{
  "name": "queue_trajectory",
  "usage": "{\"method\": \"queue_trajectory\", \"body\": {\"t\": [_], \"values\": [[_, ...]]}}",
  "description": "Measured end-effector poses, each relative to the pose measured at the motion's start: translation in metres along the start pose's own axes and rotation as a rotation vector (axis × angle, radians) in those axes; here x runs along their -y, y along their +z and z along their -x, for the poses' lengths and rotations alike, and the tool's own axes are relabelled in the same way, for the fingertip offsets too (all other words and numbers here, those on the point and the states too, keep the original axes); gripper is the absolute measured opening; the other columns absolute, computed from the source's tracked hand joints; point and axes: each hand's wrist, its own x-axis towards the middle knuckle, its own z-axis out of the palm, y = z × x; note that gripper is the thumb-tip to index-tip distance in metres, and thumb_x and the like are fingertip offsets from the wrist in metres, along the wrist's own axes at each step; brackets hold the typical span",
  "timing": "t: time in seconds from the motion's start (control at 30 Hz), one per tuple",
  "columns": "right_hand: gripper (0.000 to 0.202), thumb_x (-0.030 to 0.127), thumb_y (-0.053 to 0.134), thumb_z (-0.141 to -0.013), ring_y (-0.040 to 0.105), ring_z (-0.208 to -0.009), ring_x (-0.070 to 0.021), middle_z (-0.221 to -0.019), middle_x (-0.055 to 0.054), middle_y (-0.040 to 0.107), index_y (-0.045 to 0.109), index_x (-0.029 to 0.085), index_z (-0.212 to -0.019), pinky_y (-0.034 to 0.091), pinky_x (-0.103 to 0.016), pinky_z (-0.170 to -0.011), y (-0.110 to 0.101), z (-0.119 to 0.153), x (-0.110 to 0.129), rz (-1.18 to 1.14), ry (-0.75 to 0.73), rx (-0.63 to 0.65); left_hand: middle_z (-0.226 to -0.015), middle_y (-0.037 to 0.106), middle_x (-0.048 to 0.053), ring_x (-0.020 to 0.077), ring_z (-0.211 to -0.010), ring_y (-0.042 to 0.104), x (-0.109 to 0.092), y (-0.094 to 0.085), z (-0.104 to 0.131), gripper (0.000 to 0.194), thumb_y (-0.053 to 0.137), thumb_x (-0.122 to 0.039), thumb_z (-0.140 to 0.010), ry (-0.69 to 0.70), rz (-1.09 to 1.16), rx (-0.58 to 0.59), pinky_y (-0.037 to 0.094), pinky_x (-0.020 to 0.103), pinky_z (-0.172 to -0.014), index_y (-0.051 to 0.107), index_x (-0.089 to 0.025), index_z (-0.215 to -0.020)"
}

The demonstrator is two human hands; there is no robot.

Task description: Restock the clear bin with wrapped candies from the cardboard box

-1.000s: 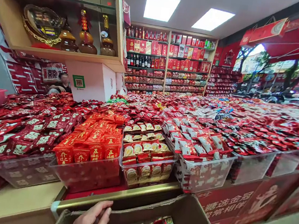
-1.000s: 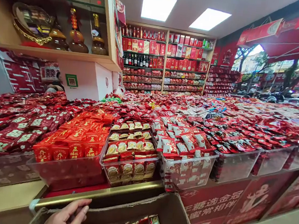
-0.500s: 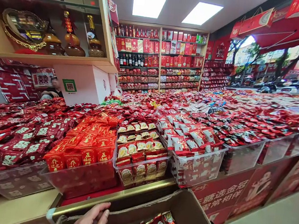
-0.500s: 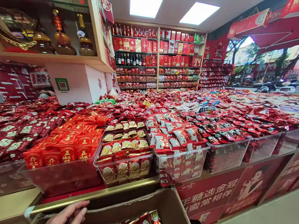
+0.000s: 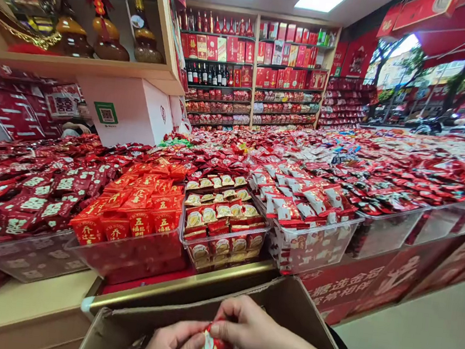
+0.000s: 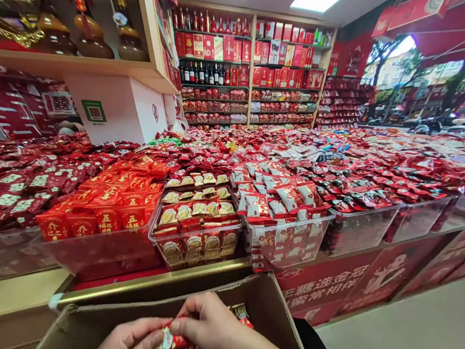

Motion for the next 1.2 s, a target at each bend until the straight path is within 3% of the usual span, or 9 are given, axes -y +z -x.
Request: {"method": "queue_trajectory", "body": {"t": [0.17,0.33,0.47,0.63,0.8,0.9,0.97,1.07,1.2], "values": [[0.035,0.046,0.059,-0.065,0.036,-0.044,-0.0047,-0.049,0.004,0.046,0.05,0.013,-0.059,0.029,-0.019,-0.044,0.002,-0.005,-0.001,-0.324,-0.007,-0.125,-0.099,0.068,0.005,0.0224,-0.092,0.059,0.004,0.005,-0.003,0.031,0.052,-0.033,-0.077,-0.016,0.141,-0.139,0.044,0.034,-0.085,0.062,-0.02,-0.103],[0.034,0.045,0.057,-0.067,0.038,-0.045,-0.0055,-0.05,0.005,0.045,0.047,0.015,-0.059,0.029,-0.019,-0.045,-0.001,-0.003,-0.005,-0.36,-0.053,-0.169,-0.104,0.066,0.005,0.0214,-0.096,0.057,0.006,0.013,-0.003,0.036,0.052,-0.036,-0.076,-0.063,0.285,-0.168,0.041,0.034,-0.089,0.059,-0.018,-0.107],[0.033,0.045,0.057,-0.068,0.036,-0.049,-0.0058,-0.053,0.004,0.045,0.048,0.014,-0.06,0.03,-0.019,-0.047,-0.001,-0.001,-0.009,-0.263,-0.078,-0.207,-0.096,0.069,0.005,0.0196,-0.084,0.062,0.004,0.013,-0.004,0.045,0.053,-0.04,-0.075,-0.149,0.403,-0.101,0.047,0.031,-0.077,0.052,-0.019,-0.115],[0.031,0.043,0.055,-0.07,0.036,-0.051,-0.0061,-0.054,0.004,0.043,0.048,0.015,-0.059,0.03,-0.019,-0.048,0.0,0.003,-0.012,-0.207,-0.142,-0.271,-0.092,0.069,0.005,0.0164,-0.068,0.062,0.003,0.013,-0.006,0.04,0.062,-0.035,-0.069,-0.149,0.423,-0.066,0.049,0.024,-0.054,0.058,-0.019,-0.105],[0.024,0.038,0.056,-0.071,0.043,-0.054,-0.0078,-0.058,0.002,0.05,0.057,0.015,-0.064,0.036,-0.021,-0.052,0.0,0.008,-0.006,-0.273,-0.215,-0.262,-0.083,0.069,0.008,0.0177,-0.064,0.065,-0.008,0.015,0.002,0.046,0.047,-0.051,-0.073,-0.399,0.81,0.051,0.046,0.024,-0.054,0.057,-0.019,-0.105],[0.021,0.036,0.056,-0.072,0.048,-0.061,-0.0098,-0.063,0.0,0.053,0.062,0.017,-0.066,0.039,-0.023,-0.059,0.001,0.008,-0.005,-0.19,-0.28,-0.233,-0.073,0.069,0.007,0.0128,-0.053,0.063,-0.011,0.019,0.006,0.043,0.056,-0.047,-0.069,-0.49,0.883,0.098,0.041,0.018,-0.046,0.058,-0.018,-0.1],[0.02,0.036,0.058,-0.071,0.05,-0.066,-0.0106,-0.07,-0.001,0.055,0.063,0.017,-0.073,0.04,-0.023,-0.062,0.003,0.007,-0.007,-0.174,-0.276,-0.279,-0.066,0.067,0.004,0.0088,-0.047,0.059,-0.009,0.021,0.004,0.042,0.065,-0.04,-0.064,-0.452,0.898,0.047,0.038,0.015,-0.043,0.057,-0.02,-0.1],[0.031,0.042,0.058,-0.069,0.051,-0.063,-0.01,-0.077,-0.001,0.054,0.055,0.018,-0.088,0.042,-0.023,-0.055,0.009,0.004,-0.01,-0.37,-0.152,-0.343,-0.064,0.065,-0.002,0.0086,-0.047,0.057,-0.001,0.023,-0.003,0.048,0.072,-0.031,-0.059,-0.306,0.858,-0.094,0.041,0.017,-0.044,0.053,-0.021,-0.101],[0.036,0.048,0.058,-0.066,0.048,-0.048,-0.0072,-0.061,0.002,0.053,0.051,0.014,-0.077,0.039,-0.02,-0.045,0.015,0.004,-0.01,-0.539,-0.008,-0.228,-0.078,0.07,0.002,0.0178,-0.074,0.064,0.008,0.022,-0.009,0.045,0.074,-0.025,-0.057,-0.156,0.668,-0.202,0.049,0.027,-0.068,0.054,-0.018,-0.097]]}}
